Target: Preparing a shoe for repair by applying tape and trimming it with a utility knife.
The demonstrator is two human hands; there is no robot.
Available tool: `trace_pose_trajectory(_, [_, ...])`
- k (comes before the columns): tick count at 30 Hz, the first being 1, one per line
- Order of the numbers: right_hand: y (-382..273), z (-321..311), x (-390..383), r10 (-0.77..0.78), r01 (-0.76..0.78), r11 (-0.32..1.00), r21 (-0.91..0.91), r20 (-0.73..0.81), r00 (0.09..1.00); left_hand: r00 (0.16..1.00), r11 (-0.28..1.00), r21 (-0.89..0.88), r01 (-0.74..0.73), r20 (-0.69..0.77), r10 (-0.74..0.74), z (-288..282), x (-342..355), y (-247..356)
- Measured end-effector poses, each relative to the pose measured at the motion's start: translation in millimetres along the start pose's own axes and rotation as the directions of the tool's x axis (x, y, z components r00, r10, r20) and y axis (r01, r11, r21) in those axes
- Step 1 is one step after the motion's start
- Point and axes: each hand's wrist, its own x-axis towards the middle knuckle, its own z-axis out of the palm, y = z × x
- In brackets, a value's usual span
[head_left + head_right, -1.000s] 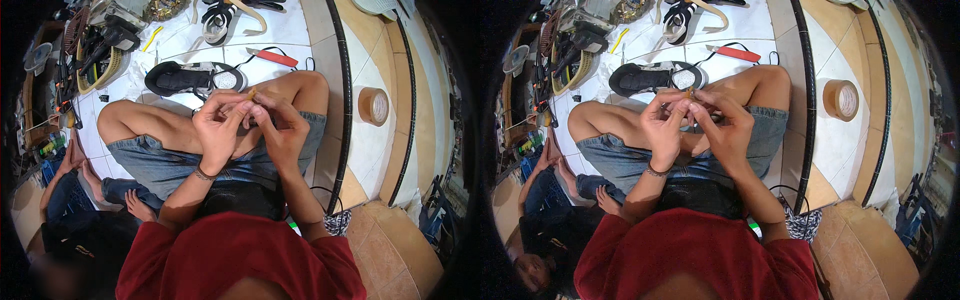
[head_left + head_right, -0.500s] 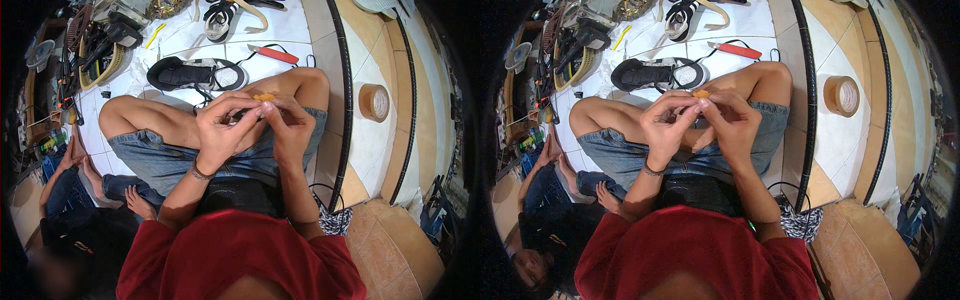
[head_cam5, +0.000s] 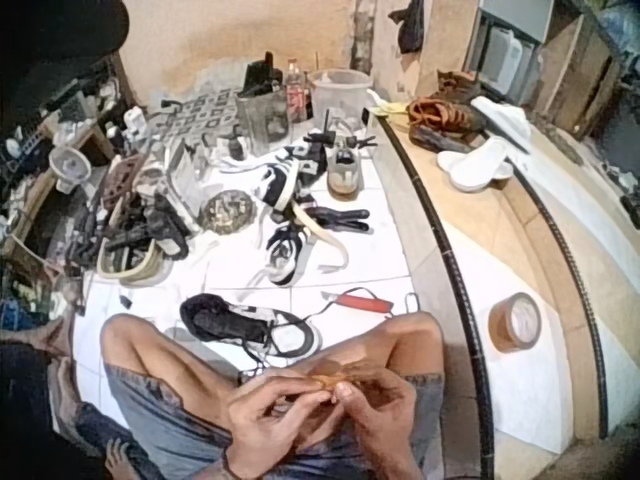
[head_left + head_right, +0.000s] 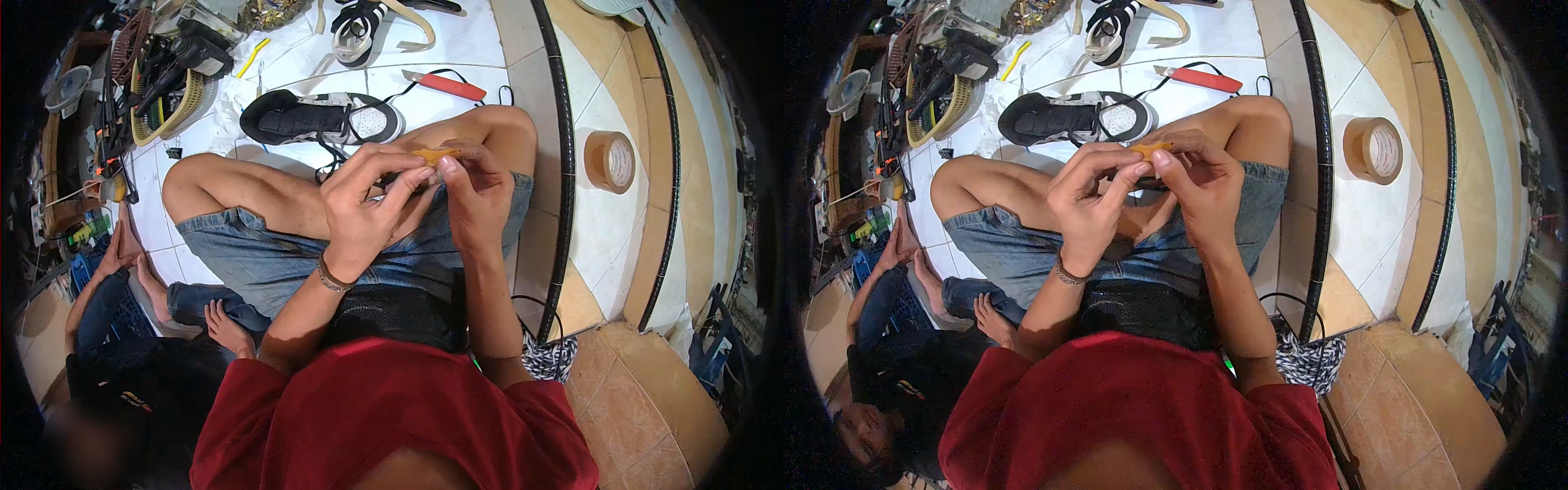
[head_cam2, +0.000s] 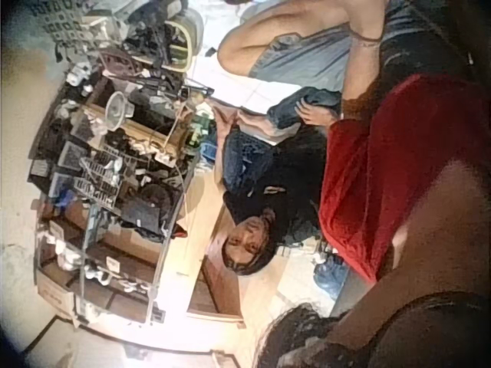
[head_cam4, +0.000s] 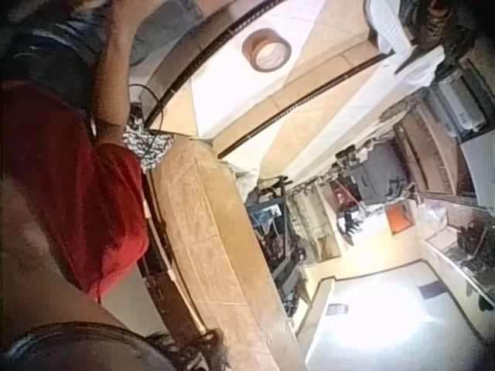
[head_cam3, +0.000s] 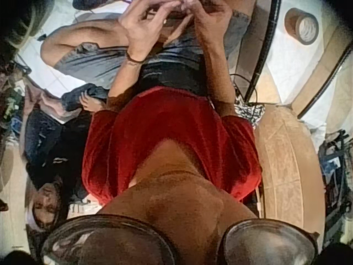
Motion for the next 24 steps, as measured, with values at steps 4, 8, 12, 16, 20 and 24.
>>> trace_pose_trajectory(4, [6, -5, 2, -0.011, 0.011, 1.000, -0.016, -0.008, 1.000, 0.976, 0.975, -0.119, 0.189, -0.088, -0.200, 7, 3, 11])
trace_pose_trajectory(8, [9, -7, 1, -0.017, 0.017, 1.000, -0.013, -0.017, 1.000, 0.998, 0.993, 0.105, -0.055, 0.034, 0.052, 2, 9, 7])
trace_pose_trajectory(12, [14, -8, -1, -0.042, 0.039, 0.997, -0.059, -0.051, 0.998, 0.987, 0.975, 0.170, -0.141, 0.102, 0.125, 0, 4, 7])
trace_pose_trajectory(16, [15, -9, 0, -0.030, 0.029, 0.999, -0.015, -0.072, 0.997, 0.973, 0.953, 0.230, -0.198, 0.166, 0.162, 1, 7, 7])
trace_pose_trajectory(20, [9, -6, 2, 0.060, -0.062, 0.998, -0.030, -0.043, 0.997, 0.979, 0.993, 0.117, -0.025, 0.202, 0.001, -6, 6, -5])
trace_pose_trajectory(24, [17, -17, 4, -0.024, 0.025, 0.993, -0.113, 0.007, 1.000, 0.974, 0.992, 0.122, -0.012, 0.226, -0.016, -3, 7, 2])
